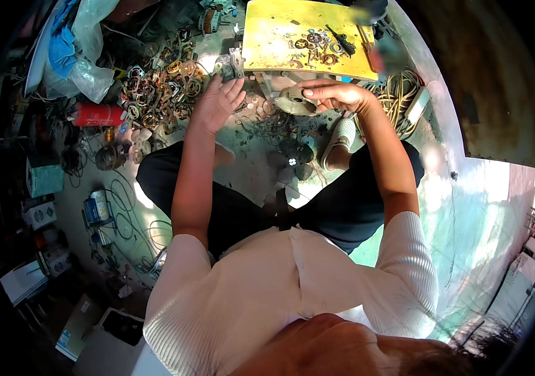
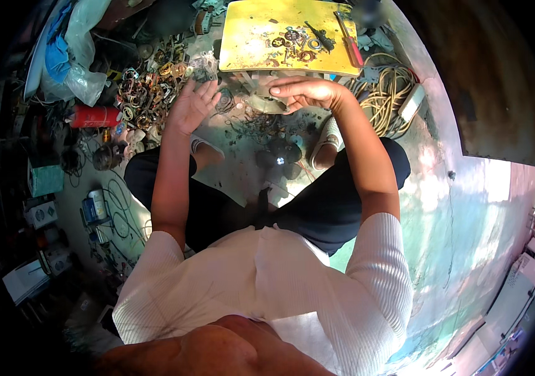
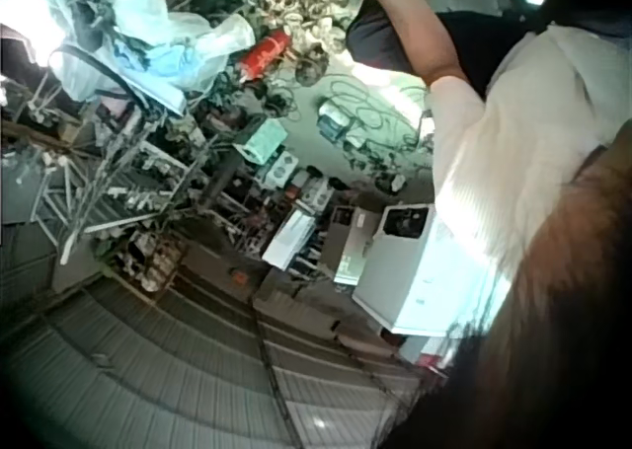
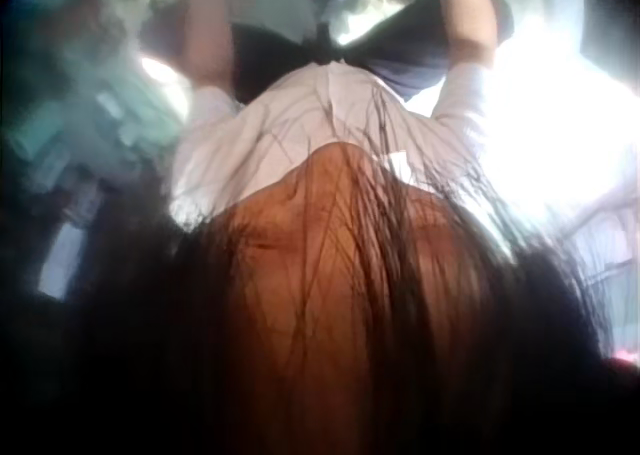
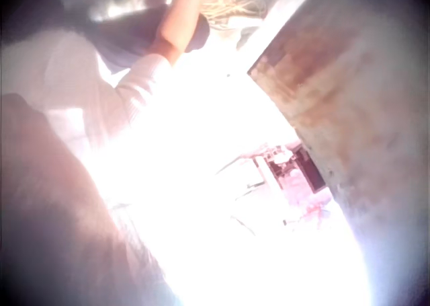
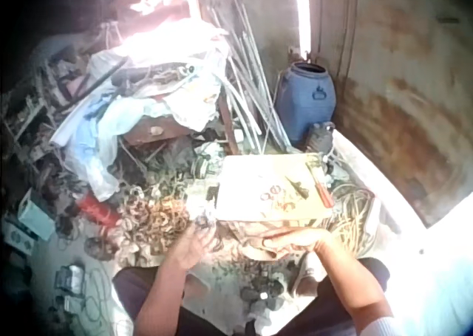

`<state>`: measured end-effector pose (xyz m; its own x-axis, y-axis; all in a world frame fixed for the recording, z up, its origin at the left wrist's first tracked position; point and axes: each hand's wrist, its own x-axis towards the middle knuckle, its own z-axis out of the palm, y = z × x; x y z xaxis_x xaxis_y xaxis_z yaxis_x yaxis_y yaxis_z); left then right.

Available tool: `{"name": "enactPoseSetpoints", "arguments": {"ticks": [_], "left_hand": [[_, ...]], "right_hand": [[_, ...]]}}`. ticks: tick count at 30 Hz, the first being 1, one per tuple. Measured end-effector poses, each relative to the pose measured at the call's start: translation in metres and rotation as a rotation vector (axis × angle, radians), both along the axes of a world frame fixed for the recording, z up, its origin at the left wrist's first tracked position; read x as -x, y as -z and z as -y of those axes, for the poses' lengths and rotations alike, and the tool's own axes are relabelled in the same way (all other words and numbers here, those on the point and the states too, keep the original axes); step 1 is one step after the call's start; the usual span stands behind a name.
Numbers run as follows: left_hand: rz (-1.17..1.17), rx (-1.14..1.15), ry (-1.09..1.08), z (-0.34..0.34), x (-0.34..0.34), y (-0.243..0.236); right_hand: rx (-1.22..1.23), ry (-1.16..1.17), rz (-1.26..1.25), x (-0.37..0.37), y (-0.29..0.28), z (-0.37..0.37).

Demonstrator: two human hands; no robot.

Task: The person manipulates a small electric motor component by hand, using a screwdriver and pliers to pry and detach pieces, then retrieves another motor part from a pile and continues prying it with a screwdriver.

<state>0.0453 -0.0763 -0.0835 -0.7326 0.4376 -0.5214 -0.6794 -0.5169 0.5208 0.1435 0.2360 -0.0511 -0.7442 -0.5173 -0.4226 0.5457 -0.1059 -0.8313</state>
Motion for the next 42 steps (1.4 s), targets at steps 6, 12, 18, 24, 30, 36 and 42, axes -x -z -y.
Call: {"name": "enactPoseSetpoints", "arguments": {"ticks": [6,12,18,24,30,36,42], "left_hand": [[-0.015,-0.132,0.063,-0.010,-0.018,-0.005],[-0.042,-0.082,0.100,-0.015,-0.005,-0.018],[-0.198,0.061,0.220,-0.006,0.052,-0.035],[-0.322,0.013,0.048,0.018,0.096,-0.044],[-0.333,-0.186,-0.079,0.039,0.134,-0.047],[-0.292,-0.323,-0.228,0.048,0.135,-0.065],[-0.325,-0.455,-0.204,0.059,0.149,-0.055]], "right_hand": [[0.011,0.080,0.042,-0.016,0.004,-0.001],[0.236,0.201,0.025,-0.014,0.020,-0.003],[0.238,0.293,-0.025,-0.001,0.025,-0.002],[0.190,0.466,-0.151,0.030,-0.011,0.018],[-0.064,0.537,-0.740,0.144,-0.128,0.071],[-0.694,0.648,-1.244,0.284,-0.215,0.128],[-1.304,0.663,-1.302,0.372,-0.230,0.141]]}}
